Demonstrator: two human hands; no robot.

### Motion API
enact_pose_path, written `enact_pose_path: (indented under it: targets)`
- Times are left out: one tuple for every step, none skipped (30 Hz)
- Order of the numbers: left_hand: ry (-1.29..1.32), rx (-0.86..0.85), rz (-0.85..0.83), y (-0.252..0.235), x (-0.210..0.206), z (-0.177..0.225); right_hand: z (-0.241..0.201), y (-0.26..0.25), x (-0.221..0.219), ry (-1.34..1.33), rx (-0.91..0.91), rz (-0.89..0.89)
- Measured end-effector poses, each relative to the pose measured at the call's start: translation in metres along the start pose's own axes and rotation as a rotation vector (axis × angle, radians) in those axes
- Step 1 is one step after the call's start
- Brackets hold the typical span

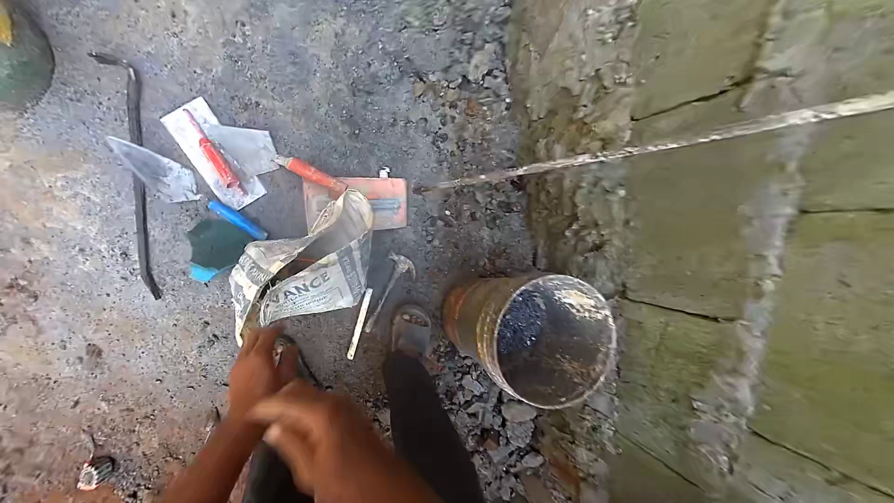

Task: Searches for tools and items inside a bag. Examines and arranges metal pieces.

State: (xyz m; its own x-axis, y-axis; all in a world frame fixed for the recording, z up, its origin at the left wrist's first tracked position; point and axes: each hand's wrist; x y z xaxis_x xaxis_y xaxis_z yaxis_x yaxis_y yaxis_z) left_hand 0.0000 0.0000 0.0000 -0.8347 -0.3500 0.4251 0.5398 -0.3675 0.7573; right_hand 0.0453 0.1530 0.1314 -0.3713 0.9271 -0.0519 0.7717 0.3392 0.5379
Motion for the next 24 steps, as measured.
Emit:
enact_pose_path:
  targets:
    - [-0.054, -0.030, 0.034, -0.033, 0.006, 0.013, 0.034, -0.012, 0.016, 0.110, -0.162, 0.025]
    - [-0.112, -0.052, 0.047, -0.066, 0.010, 0.023, 0.063, -0.027, 0.034, 0.200, -0.228, 0.070]
    - [-0.167, -0.065, 0.051, -0.099, 0.010, 0.030, 0.085, -0.045, 0.055, 0.282, -0.214, 0.128]
    - [-0.222, -0.038, 0.025, -0.126, 0.005, 0.033, 0.104, -0.065, 0.076, 0.360, -0.167, 0.172]
    - [-0.280, 0.036, -0.034, -0.143, -0.006, 0.034, 0.122, -0.086, 0.094, 0.429, -0.115, 0.190]
    - [-0.318, 0.121, -0.113, -0.149, -0.019, 0.035, 0.138, -0.106, 0.110, 0.497, -0.094, 0.169]
    - [-0.337, 0.181, -0.198, -0.146, -0.032, 0.037, 0.152, -0.122, 0.124, 0.562, -0.122, 0.109]
    - [-0.324, 0.214, -0.278, -0.135, -0.046, 0.040, 0.166, -0.132, 0.132, 0.612, -0.175, 0.039]
    - [-0.297, 0.209, -0.315, -0.118, -0.060, 0.041, 0.179, -0.133, 0.136, 0.649, -0.231, -0.012]
    - [-0.276, 0.190, -0.335, -0.100, -0.071, 0.041, 0.187, -0.127, 0.135, 0.671, -0.284, -0.038]
    - [-0.252, 0.160, -0.336, -0.083, -0.079, 0.040, 0.191, -0.117, 0.132, 0.679, -0.332, -0.050]
    - [-0.214, 0.129, -0.340, -0.069, -0.085, 0.036, 0.192, -0.101, 0.127, 0.673, -0.368, -0.051]
    - [-0.136, 0.100, -0.362, -0.059, -0.088, 0.029, 0.193, -0.083, 0.121, 0.647, -0.383, -0.036]
    - [-0.011, 0.080, -0.415, -0.055, -0.087, 0.023, 0.193, -0.065, 0.115, 0.610, -0.370, 0.002]
    - [0.151, 0.078, -0.477, -0.054, -0.082, 0.016, 0.195, -0.050, 0.108, 0.578, -0.331, 0.060]
    - [0.307, 0.109, -0.516, -0.058, -0.075, 0.012, 0.198, -0.038, 0.101, 0.547, -0.291, 0.114]
    - [0.429, 0.146, -0.495, -0.067, -0.068, 0.008, 0.202, -0.030, 0.096, 0.520, -0.248, 0.172]
    - [0.502, 0.172, -0.421, -0.081, -0.063, 0.002, 0.206, -0.026, 0.092, 0.492, -0.209, 0.229]
    - [0.487, 0.183, -0.323, -0.102, -0.059, -0.009, 0.209, -0.025, 0.089, 0.468, -0.178, 0.277]
    - [0.368, 0.178, -0.240, -0.126, -0.055, -0.020, 0.210, -0.026, 0.088, 0.451, -0.155, 0.312]
    - [0.182, 0.177, -0.192, -0.150, -0.049, -0.032, 0.210, -0.029, 0.088, 0.438, -0.143, 0.333]
    - [-0.014, 0.195, -0.161, -0.173, -0.043, -0.040, 0.209, -0.033, 0.088, 0.436, -0.134, 0.346]
    - [-0.175, 0.243, -0.141, -0.193, -0.038, -0.045, 0.207, -0.037, 0.089, 0.443, -0.124, 0.351]
    - [-0.293, 0.306, -0.126, -0.210, -0.035, -0.049, 0.205, -0.038, 0.090, 0.451, -0.120, 0.350]
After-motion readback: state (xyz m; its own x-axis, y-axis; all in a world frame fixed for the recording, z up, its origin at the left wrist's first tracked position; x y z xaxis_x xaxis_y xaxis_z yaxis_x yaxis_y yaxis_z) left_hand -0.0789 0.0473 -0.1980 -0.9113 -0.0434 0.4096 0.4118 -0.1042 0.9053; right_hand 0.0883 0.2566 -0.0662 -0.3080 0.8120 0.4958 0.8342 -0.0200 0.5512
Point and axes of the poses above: each hand's wrist, its own y-axis away from the middle knuckle, its own x-axis out of the back of the hand, z = x × y, and after that the axes turned 9 degrees about -z, right-handed
